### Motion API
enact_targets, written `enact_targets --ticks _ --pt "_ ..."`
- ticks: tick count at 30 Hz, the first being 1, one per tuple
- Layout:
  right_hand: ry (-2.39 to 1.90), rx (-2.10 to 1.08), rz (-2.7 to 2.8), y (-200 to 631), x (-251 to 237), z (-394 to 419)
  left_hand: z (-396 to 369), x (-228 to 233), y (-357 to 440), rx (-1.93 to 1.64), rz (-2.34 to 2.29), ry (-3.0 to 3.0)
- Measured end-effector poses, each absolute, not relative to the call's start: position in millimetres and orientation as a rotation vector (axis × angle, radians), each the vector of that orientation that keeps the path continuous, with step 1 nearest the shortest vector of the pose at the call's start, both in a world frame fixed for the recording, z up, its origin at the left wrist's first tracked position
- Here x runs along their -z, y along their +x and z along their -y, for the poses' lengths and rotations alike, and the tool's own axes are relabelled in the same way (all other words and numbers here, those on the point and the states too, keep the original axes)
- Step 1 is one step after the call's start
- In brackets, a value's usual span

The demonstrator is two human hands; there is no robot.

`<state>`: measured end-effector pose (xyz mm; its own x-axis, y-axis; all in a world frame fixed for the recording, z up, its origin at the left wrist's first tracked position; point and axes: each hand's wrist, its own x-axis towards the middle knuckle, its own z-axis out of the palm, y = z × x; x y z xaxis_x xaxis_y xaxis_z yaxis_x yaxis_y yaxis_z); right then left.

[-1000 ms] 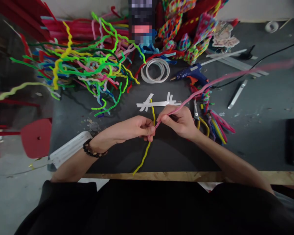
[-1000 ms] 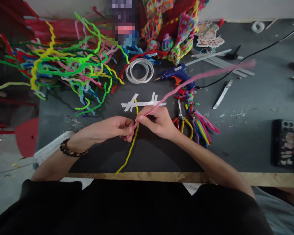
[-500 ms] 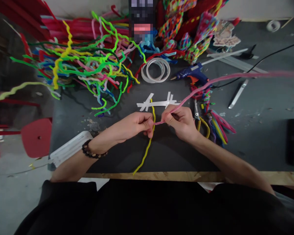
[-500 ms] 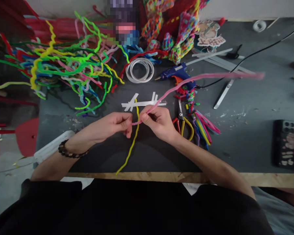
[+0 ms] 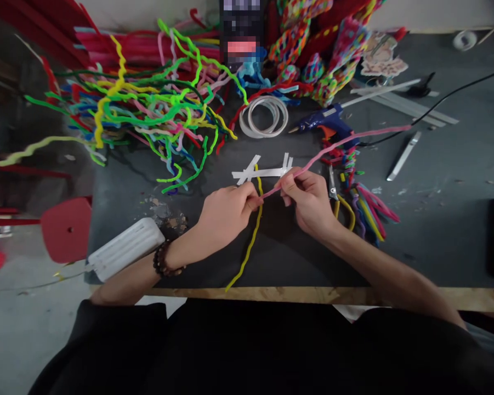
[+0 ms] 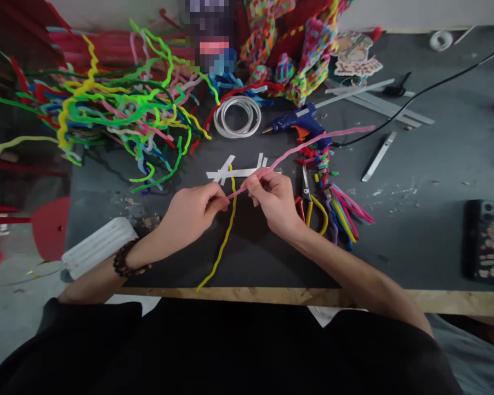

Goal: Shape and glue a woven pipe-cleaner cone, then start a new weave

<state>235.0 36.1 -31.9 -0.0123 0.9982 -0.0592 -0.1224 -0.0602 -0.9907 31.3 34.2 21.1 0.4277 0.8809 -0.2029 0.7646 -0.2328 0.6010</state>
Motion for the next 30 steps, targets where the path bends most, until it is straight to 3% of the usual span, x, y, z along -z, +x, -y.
enact_targets --ticks 12,17,30 --pt "-1.209 -1.195 1.028 242 23 -40 -28 -12 28 -0.358 -1.496 2.469" --pt "-1.202 -1.094 1.189 241 22 -38 -34 -19 26 -0.367 -1.634 2.377" --pt "-1.147 -1.197 1.185 237 23 -33 -42 -17 22 -0.448 -1.486 2.239"
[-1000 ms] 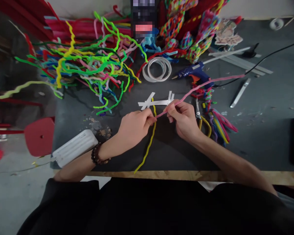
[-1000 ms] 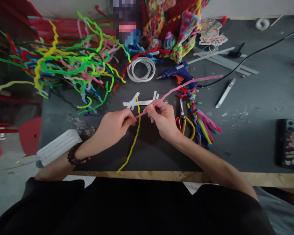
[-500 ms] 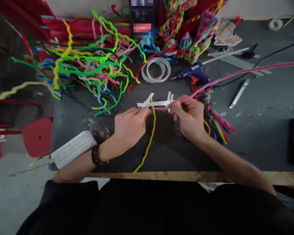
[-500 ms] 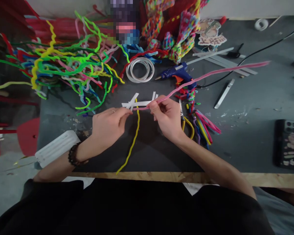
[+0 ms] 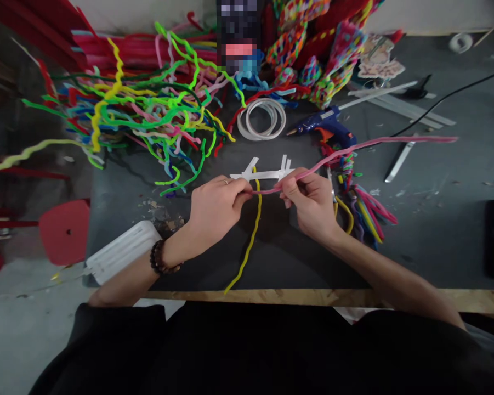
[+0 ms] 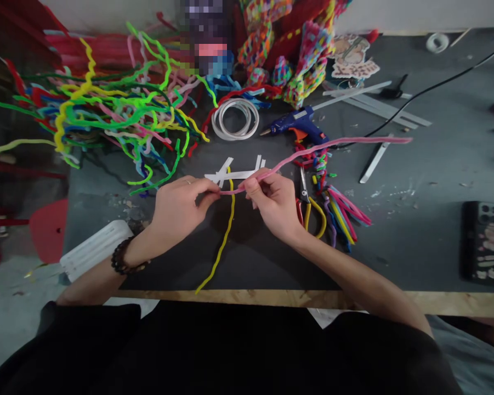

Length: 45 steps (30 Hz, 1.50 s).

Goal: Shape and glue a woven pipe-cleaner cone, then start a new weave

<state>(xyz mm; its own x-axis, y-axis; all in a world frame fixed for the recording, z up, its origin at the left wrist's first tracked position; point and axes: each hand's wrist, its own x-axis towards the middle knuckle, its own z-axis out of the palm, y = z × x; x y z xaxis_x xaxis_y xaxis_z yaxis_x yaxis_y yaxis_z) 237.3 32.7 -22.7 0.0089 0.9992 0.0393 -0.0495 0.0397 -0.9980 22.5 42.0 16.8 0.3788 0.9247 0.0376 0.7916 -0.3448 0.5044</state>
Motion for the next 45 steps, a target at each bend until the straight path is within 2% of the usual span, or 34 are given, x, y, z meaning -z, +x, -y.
enact_targets --ticks 6,10,15,22,27,30,36,45 --pt "-1.128 -1.196 1.128 240 27 -39 -51 -29 19 -0.657 -1.289 1.769" --pt "-1.108 -1.278 1.073 237 33 -38 -54 -22 20 -0.879 -1.184 1.342" --pt "-1.057 -1.358 0.968 228 22 -31 -52 -12 25 -0.903 -1.072 0.96" --pt "-1.118 -1.279 0.842 238 4 -39 -63 -5 19 -0.989 -1.12 1.03" --pt "-1.256 -1.063 0.906 251 5 -53 -74 -4 11 -1.128 -1.285 1.172" --pt "-1.334 -0.986 0.873 254 3 -56 -75 -4 8 -1.125 -1.298 1.079" --pt "-1.197 -0.873 0.682 254 6 -63 -78 -9 5 -1.244 -1.281 0.759" --pt "-1.252 -1.19 0.59 262 19 -68 -68 -18 5 -1.512 -1.003 0.784"
